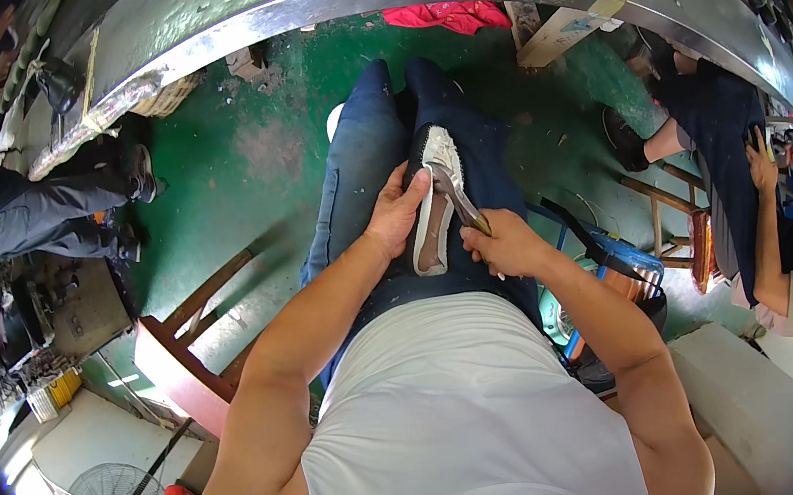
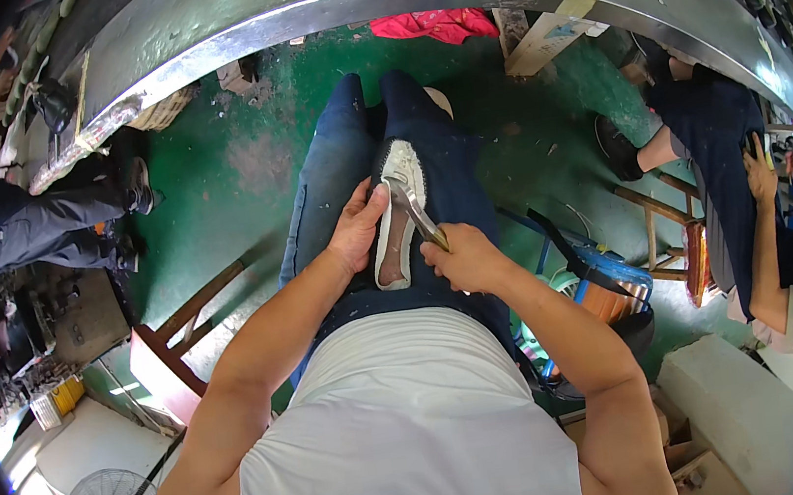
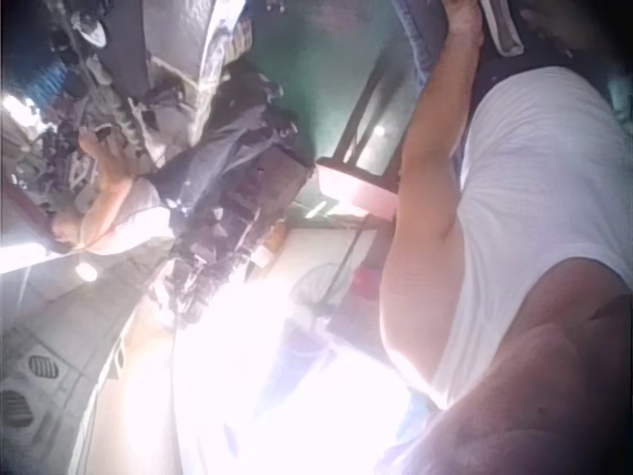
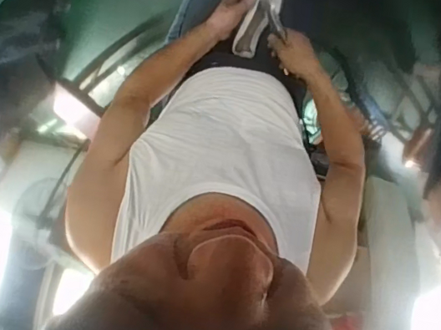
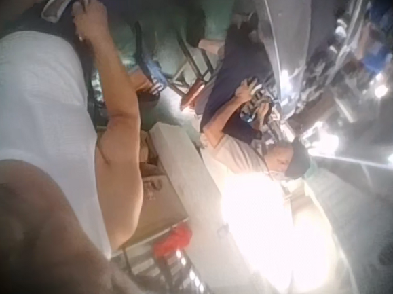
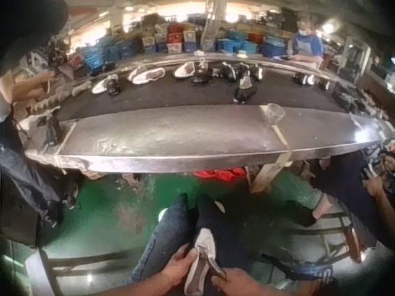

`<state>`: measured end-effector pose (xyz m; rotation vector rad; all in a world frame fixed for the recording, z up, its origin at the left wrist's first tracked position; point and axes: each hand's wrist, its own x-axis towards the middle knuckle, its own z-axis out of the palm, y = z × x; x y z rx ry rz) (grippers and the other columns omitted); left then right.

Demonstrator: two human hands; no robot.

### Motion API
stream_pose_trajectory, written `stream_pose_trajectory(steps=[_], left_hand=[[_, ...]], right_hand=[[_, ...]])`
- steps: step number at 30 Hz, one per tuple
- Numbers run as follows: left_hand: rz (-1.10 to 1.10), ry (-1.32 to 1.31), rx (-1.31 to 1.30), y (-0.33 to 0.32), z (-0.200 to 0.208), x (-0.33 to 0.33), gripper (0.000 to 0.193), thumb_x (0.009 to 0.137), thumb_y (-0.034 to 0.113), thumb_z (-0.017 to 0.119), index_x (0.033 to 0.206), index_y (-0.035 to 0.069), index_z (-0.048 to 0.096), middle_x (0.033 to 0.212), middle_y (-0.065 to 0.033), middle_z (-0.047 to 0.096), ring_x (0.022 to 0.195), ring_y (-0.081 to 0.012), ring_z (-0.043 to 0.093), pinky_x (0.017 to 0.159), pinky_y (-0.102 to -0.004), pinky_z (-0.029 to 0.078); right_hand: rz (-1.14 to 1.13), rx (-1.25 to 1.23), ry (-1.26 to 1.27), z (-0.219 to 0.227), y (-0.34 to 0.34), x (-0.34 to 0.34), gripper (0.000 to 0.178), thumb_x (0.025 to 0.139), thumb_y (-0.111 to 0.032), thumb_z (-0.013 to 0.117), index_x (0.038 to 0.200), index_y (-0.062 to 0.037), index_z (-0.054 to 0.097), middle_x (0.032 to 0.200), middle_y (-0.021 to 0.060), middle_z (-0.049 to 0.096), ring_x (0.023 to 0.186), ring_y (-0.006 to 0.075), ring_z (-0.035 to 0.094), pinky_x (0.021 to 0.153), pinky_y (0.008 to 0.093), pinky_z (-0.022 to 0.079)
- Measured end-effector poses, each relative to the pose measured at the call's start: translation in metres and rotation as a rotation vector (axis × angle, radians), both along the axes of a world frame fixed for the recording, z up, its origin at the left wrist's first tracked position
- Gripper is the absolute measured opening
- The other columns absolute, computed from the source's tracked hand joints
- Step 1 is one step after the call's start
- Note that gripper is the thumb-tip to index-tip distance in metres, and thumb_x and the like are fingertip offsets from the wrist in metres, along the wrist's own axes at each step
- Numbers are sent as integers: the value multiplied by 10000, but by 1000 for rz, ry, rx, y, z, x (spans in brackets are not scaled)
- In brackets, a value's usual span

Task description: Hand-last the uppers of shoes over a last using a pincer tool and hammer to secure them.

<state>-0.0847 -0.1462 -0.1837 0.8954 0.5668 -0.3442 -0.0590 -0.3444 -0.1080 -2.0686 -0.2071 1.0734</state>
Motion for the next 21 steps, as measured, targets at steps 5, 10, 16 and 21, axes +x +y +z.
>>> stream_pose_trajectory(steps=[5, 10, 16, 21], left_hand=[[-20, -8, 81, -7, 11, 5, 687, 912, 347, 731, 1435, 33, 415, 1235, -107, 613, 1096, -184, 601, 949, -332, 503], [-199, 72, 252, -7, 12, 15, 664, 872, 305, 752, 1349, -59, 468, 1197, -133, 635, 1078, -199, 616, 948, -319, 489], [-320, 166, 588, -11, 34, 29, 860, 821, 344, 740, 1403, -159, 354, 1239, -231, 608, 1120, -250, 616, 950, -326, 489], [-375, 192, 648, -17, 47, 33, 817, 811, 318, 729, 1389, -144, 383, 1212, -225, 616, 1106, -255, 620, 948, -337, 490]], right_hand=[[-191, 165, 416, -20, -25, 3, 236, 978, -224, 605, 1033, 6, 615, 825, 59, 654, 676, 120, 624, 554, 271, 477], [-237, 455, 877, -30, -63, 31, 224, 981, -188, 604, 1069, 18, 600, 880, 77, 663, 736, 142, 662, 501, 215, 485], [29, 62, 392, 7, -75, 59, 322, 1015, -297, 533, 1110, 5, 587, 859, 60, 665, 753, 137, 660, 498, 288, 521], [18, 196, -73, 15, -24, 60, 400, 1043, -352, 443, 1007, 22, 579, 815, 71, 659, 672, 143, 637, 580, 312, 501]])
